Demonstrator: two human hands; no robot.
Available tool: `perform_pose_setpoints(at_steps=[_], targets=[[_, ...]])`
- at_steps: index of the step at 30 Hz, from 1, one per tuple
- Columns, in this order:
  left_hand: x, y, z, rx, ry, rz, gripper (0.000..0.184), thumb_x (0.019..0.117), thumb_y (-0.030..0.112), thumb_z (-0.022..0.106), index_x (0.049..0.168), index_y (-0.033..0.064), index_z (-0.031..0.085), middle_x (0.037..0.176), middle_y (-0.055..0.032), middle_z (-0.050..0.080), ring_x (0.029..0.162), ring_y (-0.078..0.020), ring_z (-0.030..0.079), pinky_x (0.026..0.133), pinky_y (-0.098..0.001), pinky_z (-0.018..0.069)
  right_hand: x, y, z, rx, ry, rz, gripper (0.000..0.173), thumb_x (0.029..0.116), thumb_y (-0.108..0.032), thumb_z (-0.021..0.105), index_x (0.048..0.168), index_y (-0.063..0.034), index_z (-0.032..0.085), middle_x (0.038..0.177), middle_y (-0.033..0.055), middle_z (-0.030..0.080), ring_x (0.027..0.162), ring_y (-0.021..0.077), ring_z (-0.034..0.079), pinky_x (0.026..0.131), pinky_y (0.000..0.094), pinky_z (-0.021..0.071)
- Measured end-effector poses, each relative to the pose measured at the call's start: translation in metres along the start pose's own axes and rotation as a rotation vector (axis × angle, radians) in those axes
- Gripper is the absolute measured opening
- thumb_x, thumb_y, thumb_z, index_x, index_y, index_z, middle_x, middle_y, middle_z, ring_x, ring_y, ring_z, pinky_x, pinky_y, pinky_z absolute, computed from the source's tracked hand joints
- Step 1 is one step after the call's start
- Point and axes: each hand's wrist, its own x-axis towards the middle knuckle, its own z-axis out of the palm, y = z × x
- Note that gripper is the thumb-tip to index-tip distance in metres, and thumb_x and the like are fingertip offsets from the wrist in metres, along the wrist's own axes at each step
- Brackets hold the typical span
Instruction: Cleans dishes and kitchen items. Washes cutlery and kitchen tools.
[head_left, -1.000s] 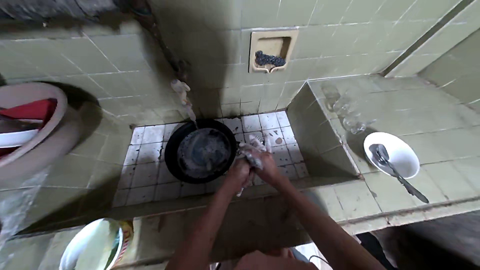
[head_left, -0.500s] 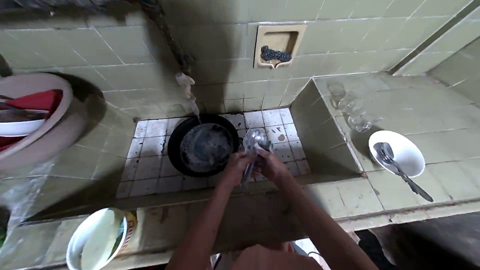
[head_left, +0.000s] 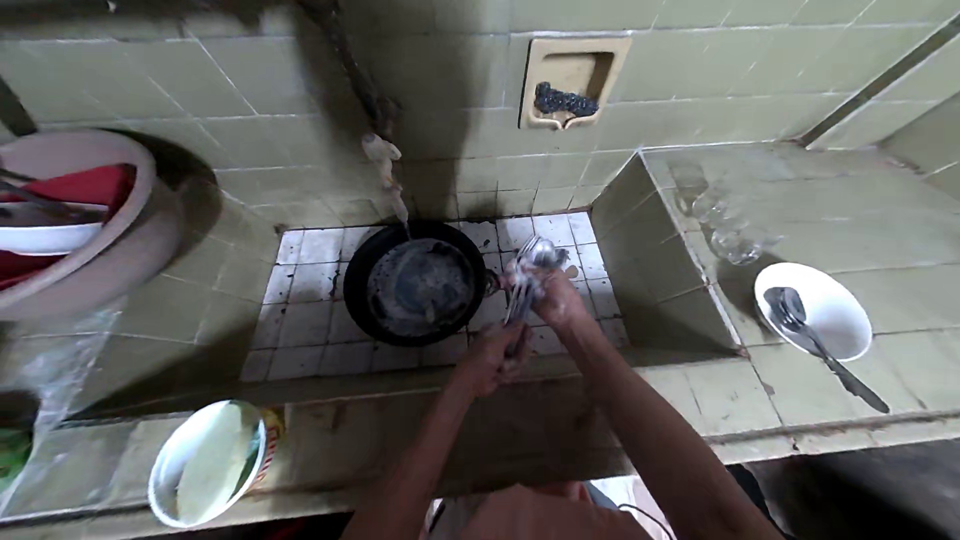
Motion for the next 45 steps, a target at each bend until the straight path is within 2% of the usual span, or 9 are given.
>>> perform_pose_setpoints(at_steps=[7,9,11,21,34,37,40,43,45], targets=[[0.008,0.013,-0.022,0.202,0.034,0.015,0.035,0.1106,0.034,0.042,0.103,0.0060,0.060,0.067,-0.0005,0.055,0.047,-0.0050,0.046,0.042,-0.0177,0.0394,-0.033,0.016,0.012,-0.301,-0.013,0.017,0.012,0.0996,-0.004,0.054,0.109,-0.0068,0.061,0.079,0.0016,0.066,0.067,0.0091,0.063,0.060,0.0272,0.0546],[0.007,0.020,-0.038,0.383,0.024,0.001,0.042,0.1086,0.035,0.049,0.129,0.0004,0.061,0.102,-0.0131,0.072,0.083,-0.0190,0.072,0.075,-0.0337,0.0611,-0.034,0.010,0.005,-0.391,-0.006,0.000,0.016,0.1015,-0.005,0.055,0.117,-0.0060,0.059,0.087,0.0025,0.066,0.075,0.0099,0.064,0.069,0.0290,0.0556],[0.011,0.029,-0.040,0.332,0.080,0.121,0.045,0.1068,0.025,0.054,0.145,0.0020,0.048,0.127,-0.0174,0.065,0.109,-0.0256,0.067,0.096,-0.0420,0.0557,-0.038,0.003,0.000,-0.472,-0.044,0.013,0.017,0.1025,-0.007,0.054,0.119,-0.0051,0.058,0.087,0.0028,0.065,0.073,0.0101,0.063,0.067,0.0288,0.0560],[0.088,0.028,-0.029,-0.615,0.178,0.579,0.021,0.1083,0.008,0.037,0.114,0.0075,0.058,0.095,-0.0019,0.072,0.083,-0.0090,0.071,0.073,-0.0229,0.0603,-0.074,-0.001,-0.001,-0.500,-0.237,0.354,0.020,0.1082,-0.021,0.048,0.119,-0.0061,0.057,0.078,0.0056,0.065,0.063,0.0149,0.066,0.058,0.0320,0.0590],[0.066,0.022,-0.023,-0.345,0.375,0.158,0.030,0.1098,0.020,0.043,0.122,-0.0034,0.056,0.100,-0.0129,0.071,0.086,-0.0182,0.070,0.078,-0.0346,0.0593,-0.052,0.026,-0.010,-0.714,-0.068,0.233,0.028,0.1055,-0.029,0.057,0.118,-0.0044,0.059,0.071,0.0037,0.057,0.050,0.0085,0.051,0.043,0.0226,0.0431],[0.067,0.030,-0.045,-0.498,0.335,0.237,0.035,0.1115,0.018,0.035,0.133,-0.0056,0.049,0.120,-0.0170,0.067,0.104,-0.0220,0.069,0.093,-0.0368,0.0560,-0.065,0.016,-0.018,-0.955,-0.092,0.210,0.025,0.1066,-0.026,0.055,0.114,-0.0027,0.060,0.075,0.0053,0.058,0.056,0.0105,0.053,0.050,0.0249,0.0460],[0.065,0.029,-0.045,-0.461,0.331,0.253,0.033,0.1103,0.018,0.041,0.131,-0.0054,0.052,0.124,-0.0163,0.067,0.110,-0.0231,0.068,0.095,-0.0399,0.0554,-0.060,0.001,-0.021,-1.262,0.058,-0.156,0.032,0.1032,-0.021,0.062,0.121,0.0059,0.063,0.102,0.0251,0.066,0.089,0.0363,0.066,0.079,0.0535,0.0536],[0.061,0.023,-0.014,-0.344,0.413,0.160,0.028,0.1085,0.022,0.048,0.122,0.0007,0.060,0.101,-0.0078,0.068,0.087,-0.0124,0.066,0.078,-0.0294,0.0561,-0.040,0.008,0.000,-1.266,0.029,-0.324,0.058,0.1015,-0.018,0.061,0.150,0.0069,0.041,0.142,0.0313,0.053,0.131,0.0437,0.053,0.111,0.0569,0.0420],[0.054,0.022,-0.004,-0.339,0.424,0.113,0.032,0.1112,0.022,0.037,0.126,-0.0002,0.053,0.102,-0.0112,0.061,0.085,-0.0151,0.059,0.077,-0.0325,0.0520,-0.043,0.031,0.012,-1.315,-0.081,-0.423,0.048,0.1013,-0.014,0.059,0.142,0.0103,0.049,0.133,0.0340,0.058,0.125,0.0462,0.057,0.107,0.0584,0.0453]])
